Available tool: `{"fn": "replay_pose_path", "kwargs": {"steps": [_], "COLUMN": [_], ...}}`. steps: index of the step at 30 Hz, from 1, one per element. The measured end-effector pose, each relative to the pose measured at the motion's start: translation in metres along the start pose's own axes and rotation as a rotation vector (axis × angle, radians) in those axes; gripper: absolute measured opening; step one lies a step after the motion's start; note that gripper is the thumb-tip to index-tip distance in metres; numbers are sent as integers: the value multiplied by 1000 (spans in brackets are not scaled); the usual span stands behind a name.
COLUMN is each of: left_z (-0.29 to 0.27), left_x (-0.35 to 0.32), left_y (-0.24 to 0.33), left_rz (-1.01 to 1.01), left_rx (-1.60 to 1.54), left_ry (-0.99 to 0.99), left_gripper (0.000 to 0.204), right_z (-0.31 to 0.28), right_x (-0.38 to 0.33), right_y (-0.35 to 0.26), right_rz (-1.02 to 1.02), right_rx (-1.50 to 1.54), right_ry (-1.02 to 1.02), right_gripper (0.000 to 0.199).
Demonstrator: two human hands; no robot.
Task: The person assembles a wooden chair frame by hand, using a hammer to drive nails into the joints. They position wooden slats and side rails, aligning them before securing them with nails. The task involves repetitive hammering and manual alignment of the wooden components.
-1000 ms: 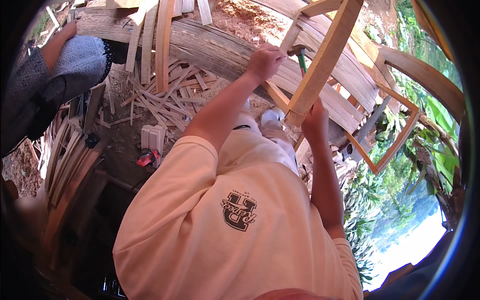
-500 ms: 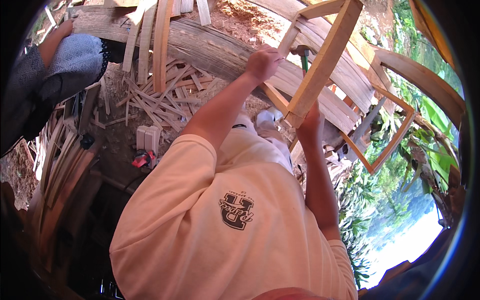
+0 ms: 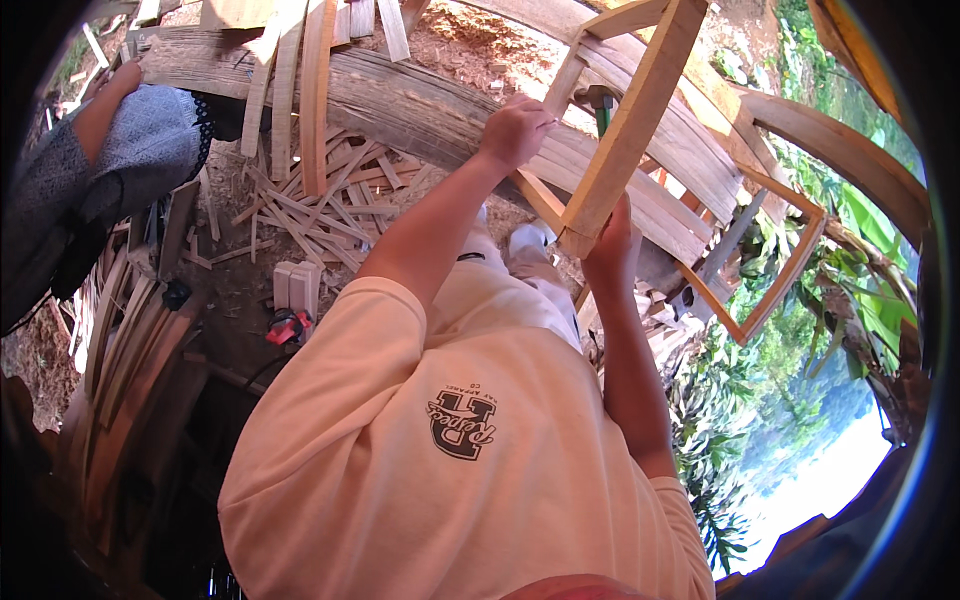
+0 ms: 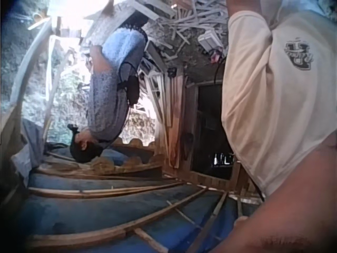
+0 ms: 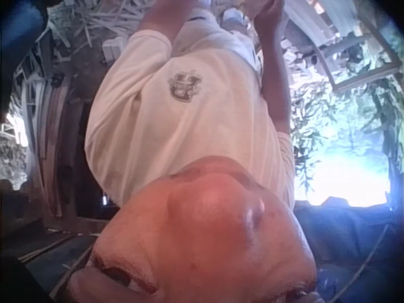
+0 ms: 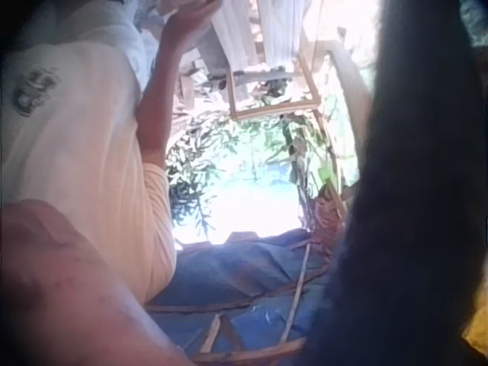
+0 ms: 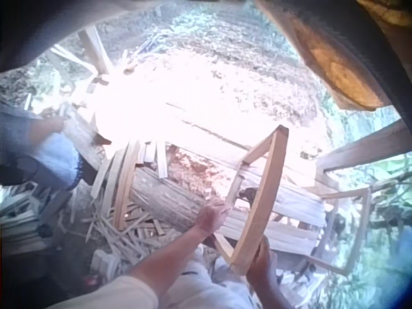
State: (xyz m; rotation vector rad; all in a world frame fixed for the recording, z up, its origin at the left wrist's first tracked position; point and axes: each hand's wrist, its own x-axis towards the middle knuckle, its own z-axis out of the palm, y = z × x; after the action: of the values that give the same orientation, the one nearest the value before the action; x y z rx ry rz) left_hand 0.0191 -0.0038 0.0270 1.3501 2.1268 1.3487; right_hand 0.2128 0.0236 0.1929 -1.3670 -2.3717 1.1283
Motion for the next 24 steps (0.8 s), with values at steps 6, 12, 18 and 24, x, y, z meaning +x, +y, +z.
{"fn": "replay_pose_path", "kwargs": {"steps": [6,12,18,24], "left_z": [-1,-2,-2,-4], "left_x": [-1,-1,0,-2], "left_y": [-3,0,-5,-5], "left_rz": [7,6,4,-22], "left_rx": [0,-3,-18,-11], "left_ry": [-26,-9,-20,-45], "left_gripper": [6,4,8,10], "right_z": [0,7,7,11], "right_x": [6,-3,-1,-4], "right_y": [11,3,12,27], "right_rz": [48,-35,-34,-36], "right_rx": [-116,-25,-49,-139], "right_ry": [-240,49,-5,-178], "right_gripper": [32,31,32,31]}}
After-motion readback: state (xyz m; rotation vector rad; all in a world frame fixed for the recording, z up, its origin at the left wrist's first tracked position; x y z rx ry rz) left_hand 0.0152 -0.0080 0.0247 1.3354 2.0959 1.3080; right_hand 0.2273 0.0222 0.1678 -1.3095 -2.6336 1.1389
